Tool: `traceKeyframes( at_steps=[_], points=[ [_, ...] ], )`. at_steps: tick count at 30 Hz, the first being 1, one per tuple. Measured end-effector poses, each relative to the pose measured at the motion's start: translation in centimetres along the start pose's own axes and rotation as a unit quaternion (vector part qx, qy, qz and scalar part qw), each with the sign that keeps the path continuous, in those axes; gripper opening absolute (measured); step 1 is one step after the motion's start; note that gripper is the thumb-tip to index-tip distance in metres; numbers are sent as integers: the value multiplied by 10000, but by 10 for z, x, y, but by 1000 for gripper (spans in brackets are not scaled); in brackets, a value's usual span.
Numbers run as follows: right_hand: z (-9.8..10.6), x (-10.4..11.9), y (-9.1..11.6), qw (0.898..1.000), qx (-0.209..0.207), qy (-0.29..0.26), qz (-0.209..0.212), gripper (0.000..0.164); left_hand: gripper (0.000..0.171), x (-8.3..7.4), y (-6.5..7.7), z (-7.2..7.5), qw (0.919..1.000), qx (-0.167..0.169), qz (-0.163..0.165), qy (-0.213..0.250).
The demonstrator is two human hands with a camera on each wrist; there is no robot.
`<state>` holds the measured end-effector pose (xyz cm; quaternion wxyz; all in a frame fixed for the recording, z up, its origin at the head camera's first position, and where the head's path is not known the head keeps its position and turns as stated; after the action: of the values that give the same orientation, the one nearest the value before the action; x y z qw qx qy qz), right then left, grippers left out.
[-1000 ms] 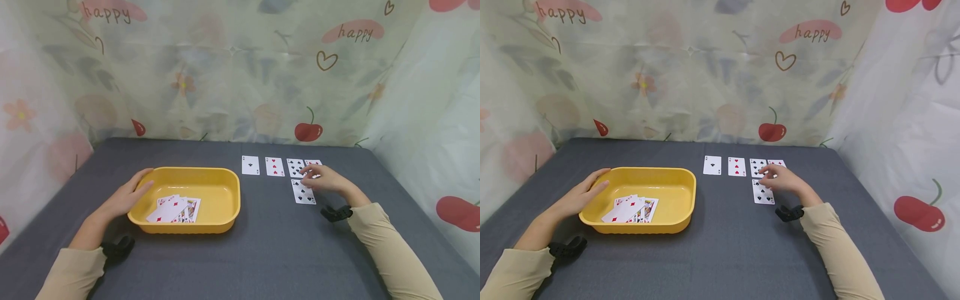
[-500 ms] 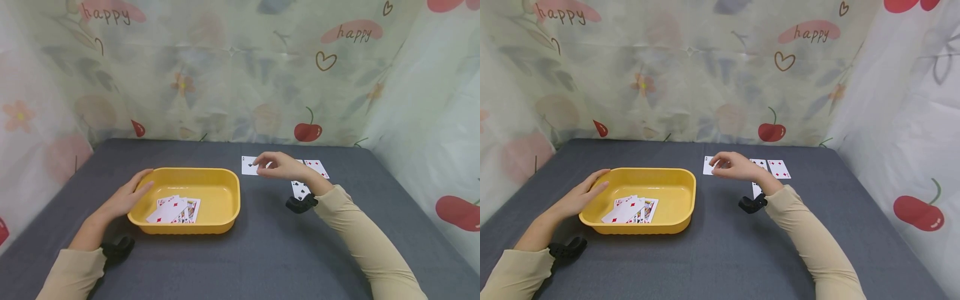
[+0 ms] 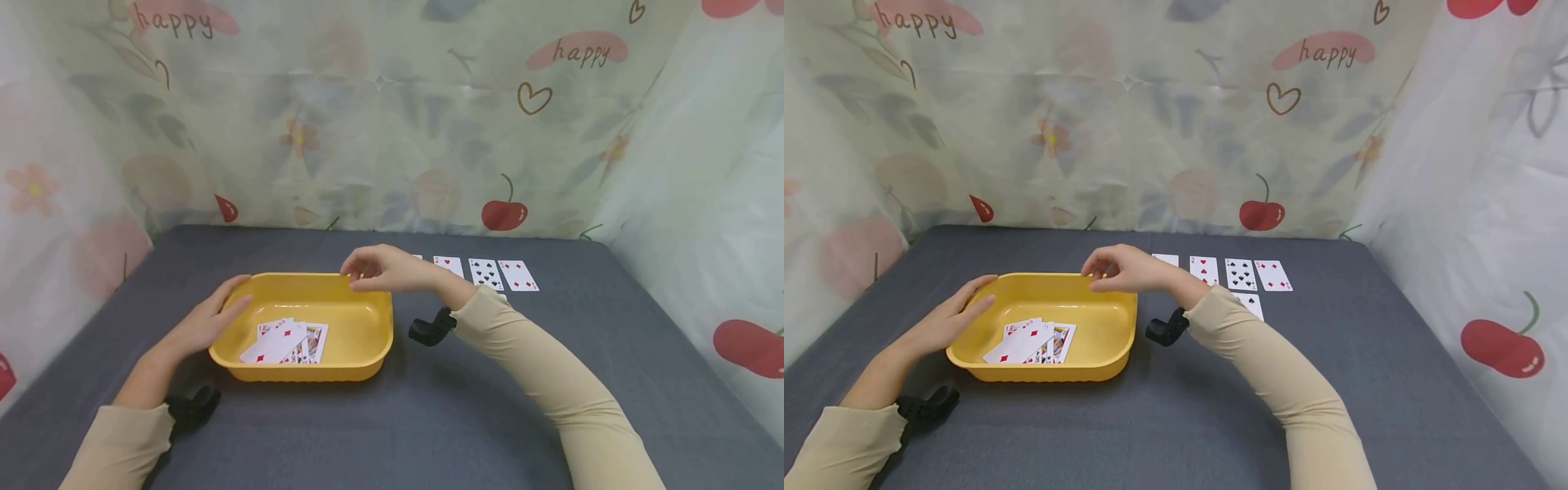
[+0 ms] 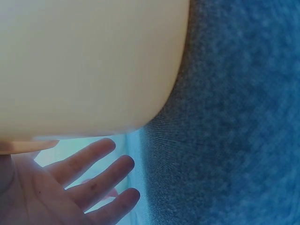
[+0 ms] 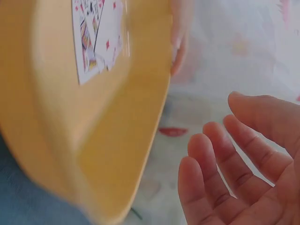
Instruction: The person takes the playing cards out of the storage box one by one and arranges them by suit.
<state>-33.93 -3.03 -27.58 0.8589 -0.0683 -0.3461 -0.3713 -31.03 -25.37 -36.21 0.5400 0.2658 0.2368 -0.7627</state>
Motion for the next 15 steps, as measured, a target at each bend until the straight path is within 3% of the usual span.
traceKeyframes(
  at_steps=[6,15],
  points=[
    [-24,19,-24,9990,383,159,147,28,68,0,0,0,10000,10,15,11],
    [-56,30,-54,9954,935,21,184,34,70,0,0,0,10000,9,36,29]
  ],
)
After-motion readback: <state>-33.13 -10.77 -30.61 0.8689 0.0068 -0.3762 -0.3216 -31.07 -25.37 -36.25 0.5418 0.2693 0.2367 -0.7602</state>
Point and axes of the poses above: each hand's wrist, its own y-axis away from the middle knuckle, its own z-axis out of the back of the hand, x = y × z, the point moved 10 cm from there along -y, towards the middle knuckle, and after that the axes turned 12 degrees about -z, right-handed, at the moved point
